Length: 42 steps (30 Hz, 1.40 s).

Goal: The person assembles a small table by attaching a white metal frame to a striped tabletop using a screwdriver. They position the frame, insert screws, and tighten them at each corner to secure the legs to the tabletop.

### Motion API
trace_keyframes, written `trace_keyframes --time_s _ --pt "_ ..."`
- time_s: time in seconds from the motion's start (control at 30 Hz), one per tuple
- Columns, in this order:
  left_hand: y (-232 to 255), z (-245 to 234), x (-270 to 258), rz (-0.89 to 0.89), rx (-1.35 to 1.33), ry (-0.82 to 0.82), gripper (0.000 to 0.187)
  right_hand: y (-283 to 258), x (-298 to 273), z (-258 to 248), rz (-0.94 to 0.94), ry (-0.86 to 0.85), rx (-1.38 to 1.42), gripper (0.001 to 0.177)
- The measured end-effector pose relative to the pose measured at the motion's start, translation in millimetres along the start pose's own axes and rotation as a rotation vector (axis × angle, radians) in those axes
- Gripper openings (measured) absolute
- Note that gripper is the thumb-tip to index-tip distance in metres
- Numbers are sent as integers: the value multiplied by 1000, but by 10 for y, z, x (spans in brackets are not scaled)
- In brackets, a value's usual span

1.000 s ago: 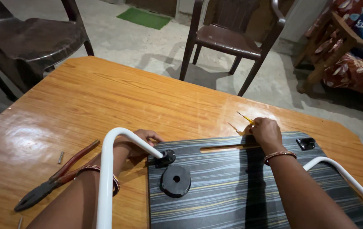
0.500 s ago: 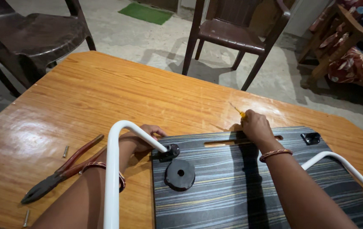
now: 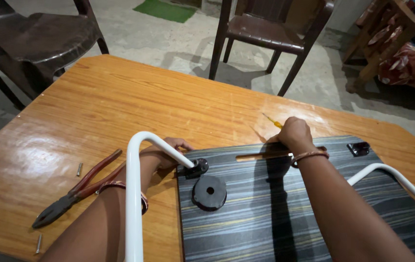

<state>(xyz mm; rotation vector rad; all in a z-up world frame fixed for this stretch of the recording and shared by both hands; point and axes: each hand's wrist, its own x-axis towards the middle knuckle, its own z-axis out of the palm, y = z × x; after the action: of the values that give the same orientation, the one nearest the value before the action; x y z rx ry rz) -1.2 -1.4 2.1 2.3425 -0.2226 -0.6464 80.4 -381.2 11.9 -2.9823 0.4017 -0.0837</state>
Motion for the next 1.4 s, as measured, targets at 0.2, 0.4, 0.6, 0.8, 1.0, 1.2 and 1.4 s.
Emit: trace_keyframes --time_s 0.2,0.4,0.6,0.8,1.0,1.2,1.4 --pt "113 -24 -160 -129 -12 11 34 -70 -196 37 -49 -18 12 57" --pt "295 83 -351 -214 -362 111 27 292 -218 156 -33 218 196 30" --pt "175 86 -212 -210 -110 60 34 1327 -978 6 98 223 331 22" --pt "-102 330 30 -15 -280 179 38 2228 -2078 -455 358 260 404 16" --pt "-183 419 12 232 -375 141 59 2656 -2748 -251 506 457 386 17" --pt "21 507 -322 200 -488 259 52 2352 -2787 139 534 546 397 12" --pt "55 595 -532 102 -686 403 40 2068 -2548 126 467 526 420 12"
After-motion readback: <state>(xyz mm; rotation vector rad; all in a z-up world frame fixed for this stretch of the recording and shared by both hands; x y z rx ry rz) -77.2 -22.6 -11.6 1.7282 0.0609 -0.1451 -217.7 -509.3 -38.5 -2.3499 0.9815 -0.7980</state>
